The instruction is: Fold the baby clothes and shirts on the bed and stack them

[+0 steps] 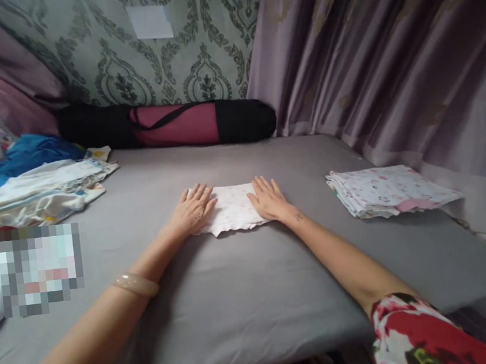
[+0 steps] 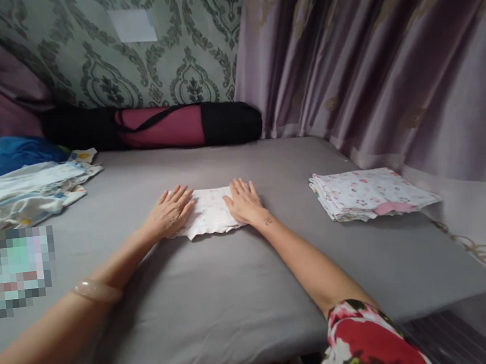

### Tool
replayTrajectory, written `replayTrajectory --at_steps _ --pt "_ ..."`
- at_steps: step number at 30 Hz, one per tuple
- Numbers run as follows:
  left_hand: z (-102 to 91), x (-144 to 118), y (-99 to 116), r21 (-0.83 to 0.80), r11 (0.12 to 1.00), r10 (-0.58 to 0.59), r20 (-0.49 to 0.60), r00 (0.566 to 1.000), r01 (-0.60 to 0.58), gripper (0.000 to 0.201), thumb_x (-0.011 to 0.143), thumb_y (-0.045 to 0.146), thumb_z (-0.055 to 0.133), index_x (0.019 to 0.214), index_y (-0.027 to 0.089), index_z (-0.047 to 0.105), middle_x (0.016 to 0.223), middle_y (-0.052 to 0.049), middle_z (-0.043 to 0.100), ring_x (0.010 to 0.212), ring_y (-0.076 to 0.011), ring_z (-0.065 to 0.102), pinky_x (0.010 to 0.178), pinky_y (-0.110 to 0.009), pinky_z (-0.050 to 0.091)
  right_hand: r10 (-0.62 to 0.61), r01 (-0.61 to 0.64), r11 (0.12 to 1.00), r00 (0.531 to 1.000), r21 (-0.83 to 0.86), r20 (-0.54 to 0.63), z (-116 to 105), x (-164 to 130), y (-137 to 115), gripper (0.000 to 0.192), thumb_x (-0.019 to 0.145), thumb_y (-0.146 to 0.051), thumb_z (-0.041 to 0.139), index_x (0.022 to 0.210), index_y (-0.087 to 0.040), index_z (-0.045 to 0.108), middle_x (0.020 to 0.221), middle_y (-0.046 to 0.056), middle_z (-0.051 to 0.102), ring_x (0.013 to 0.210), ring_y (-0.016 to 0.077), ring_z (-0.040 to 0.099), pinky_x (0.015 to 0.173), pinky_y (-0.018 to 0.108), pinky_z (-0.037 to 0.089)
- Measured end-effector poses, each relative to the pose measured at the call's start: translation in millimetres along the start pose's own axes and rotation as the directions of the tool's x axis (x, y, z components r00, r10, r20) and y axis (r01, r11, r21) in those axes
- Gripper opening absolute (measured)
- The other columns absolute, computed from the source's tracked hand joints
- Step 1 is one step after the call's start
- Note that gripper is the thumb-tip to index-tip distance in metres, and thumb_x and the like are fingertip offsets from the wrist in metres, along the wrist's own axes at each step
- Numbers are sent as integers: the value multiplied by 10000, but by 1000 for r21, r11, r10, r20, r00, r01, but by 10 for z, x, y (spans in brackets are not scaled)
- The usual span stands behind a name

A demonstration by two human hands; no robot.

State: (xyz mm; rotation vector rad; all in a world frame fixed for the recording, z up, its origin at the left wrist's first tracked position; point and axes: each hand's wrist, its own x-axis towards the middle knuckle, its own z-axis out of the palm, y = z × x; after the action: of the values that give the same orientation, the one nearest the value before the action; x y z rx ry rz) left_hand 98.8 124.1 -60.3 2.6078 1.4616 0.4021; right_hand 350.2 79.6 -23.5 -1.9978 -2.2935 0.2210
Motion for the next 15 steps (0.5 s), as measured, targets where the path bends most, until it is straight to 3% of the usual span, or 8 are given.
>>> replayTrajectory --at_steps 5,8,10,12,15 --pt "52 25 -77 -58 996 -59 117 991 66 629 966 534 265 1481 197 393 1579 -133 314 1479 -310 215 1176 -534 153 17 -20 998 999 63 48 183 22 180 690 1002 -465 216 1530 -22 256 1613 157 207 1501 257 128 1207 392 136" --pt "59 50 -136 -103 993 -38 125 991 51 659 948 555 279 1470 175 412 1573 -146 320 1471 -317 232 1178 -525 156 27 -33 988 999 150 46 99 24 180 627 1004 -413 234 1519 -65 316 1607 134 238 1499 230 148 1206 383 153" --pt "60 53 -216 -150 987 -45 56 997 53 651 924 557 329 1424 165 472 1532 -157 388 1431 -312 319 1165 -474 230 73 -74 967 997 242 13 -26 15 223 552 1003 -349 239 1485 -138 405 1572 98 342 1467 195 263 1181 364 237" --pt "46 32 -326 -175 977 -133 -69 989 119 608 888 549 398 1345 178 552 1425 -159 516 1330 -302 454 1106 -415 339 181 -158 922 983 354 -31 -149 -6 322 494 998 -294 263 1421 -186 495 1466 86 507 1353 179 459 1095 339 376" --pt "-56 -41 -461 -176 930 -348 -140 927 323 513 834 544 469 1154 194 665 1127 -150 690 1060 -305 626 930 -384 462 350 -332 814 935 476 52 -235 -59 522 398 985 -265 341 1249 -164 621 1169 105 706 965 163 685 789 262 529"
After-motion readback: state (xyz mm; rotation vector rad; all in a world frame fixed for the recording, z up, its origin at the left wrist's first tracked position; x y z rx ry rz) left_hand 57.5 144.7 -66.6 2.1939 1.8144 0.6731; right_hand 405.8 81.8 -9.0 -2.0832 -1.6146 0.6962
